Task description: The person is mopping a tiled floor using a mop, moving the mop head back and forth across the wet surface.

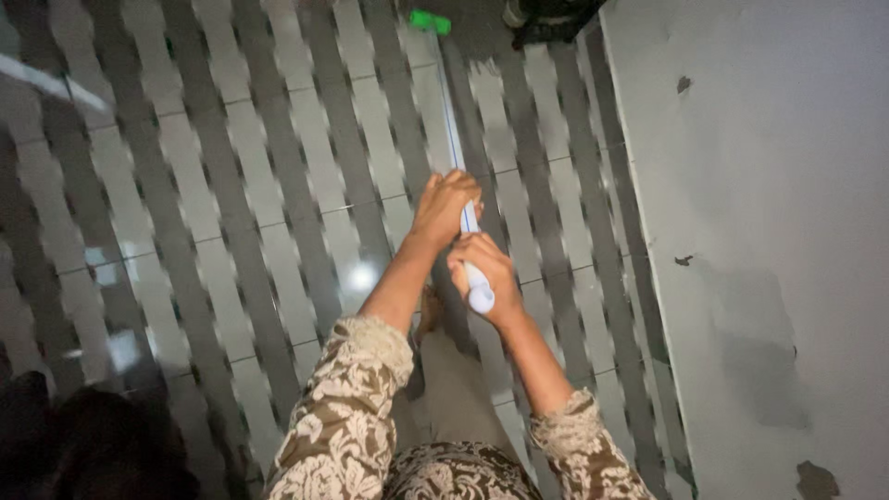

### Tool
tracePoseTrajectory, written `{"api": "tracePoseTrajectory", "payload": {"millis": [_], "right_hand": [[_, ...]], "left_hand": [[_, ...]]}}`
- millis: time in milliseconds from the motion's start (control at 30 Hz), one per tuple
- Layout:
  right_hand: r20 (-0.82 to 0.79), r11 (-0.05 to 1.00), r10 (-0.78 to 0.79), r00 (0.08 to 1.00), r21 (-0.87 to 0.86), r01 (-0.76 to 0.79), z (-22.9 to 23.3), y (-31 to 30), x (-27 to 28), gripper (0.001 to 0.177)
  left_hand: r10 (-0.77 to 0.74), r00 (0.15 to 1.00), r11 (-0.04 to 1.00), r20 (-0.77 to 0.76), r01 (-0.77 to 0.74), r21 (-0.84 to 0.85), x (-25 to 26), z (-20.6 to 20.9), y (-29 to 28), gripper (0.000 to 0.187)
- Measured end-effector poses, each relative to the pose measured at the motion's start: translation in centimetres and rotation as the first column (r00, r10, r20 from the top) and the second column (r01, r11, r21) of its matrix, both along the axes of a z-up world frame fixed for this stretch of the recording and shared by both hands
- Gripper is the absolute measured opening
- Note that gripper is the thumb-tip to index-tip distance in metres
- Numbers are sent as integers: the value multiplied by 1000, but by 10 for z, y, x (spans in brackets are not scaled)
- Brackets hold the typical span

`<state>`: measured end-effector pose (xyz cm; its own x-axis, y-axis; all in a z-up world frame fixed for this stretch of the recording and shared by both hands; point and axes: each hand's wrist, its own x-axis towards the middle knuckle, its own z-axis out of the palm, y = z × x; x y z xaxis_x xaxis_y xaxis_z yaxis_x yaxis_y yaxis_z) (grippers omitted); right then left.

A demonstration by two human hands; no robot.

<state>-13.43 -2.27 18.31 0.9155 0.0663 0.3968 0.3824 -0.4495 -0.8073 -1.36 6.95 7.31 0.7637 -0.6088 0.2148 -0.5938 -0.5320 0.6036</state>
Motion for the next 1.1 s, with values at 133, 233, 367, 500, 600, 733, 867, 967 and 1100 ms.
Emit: {"api": "tracePoseTrajectory", "payload": {"millis": [133,233,367,500,600,733,867,967,1100], "right_hand": [[-33,999,37,999,6,-37,21,16,-50,9],[-14,998,64,998,12,-64,38,28,-84,10],[39,996,58,998,64,-60,54,39,-109,9],[16,992,71,997,104,-72,66,44,-111,11],[24,991,43,999,128,-46,62,49,-92,12],[33,992,-2,999,128,-2,44,48,-52,10],[25,993,-31,999,118,28,15,34,1,8],[29,992,8,1000,125,-11,-4,25,42,7],[9,993,12,1000,116,-13,-18,24,77,8]], "left_hand": [[-5,1000,1000,-15,4,-21,-51,16,22,14],[-20,999,999,47,21,-27,-89,27,38,11],[-37,995,997,90,43,-64,-119,39,51,13],[-8,998,998,69,12,-57,-121,53,61,13],[-3,1000,998,17,4,-64,-101,58,66,12],[27,999,997,-20,-28,-66,-59,48,61,14],[88,996,990,22,-85,-116,-11,25,47,15],[142,988,989,-59,-143,-25,29,2,33,7],[195,979,980,53,-193,-52,73,-24,29,12]]}}
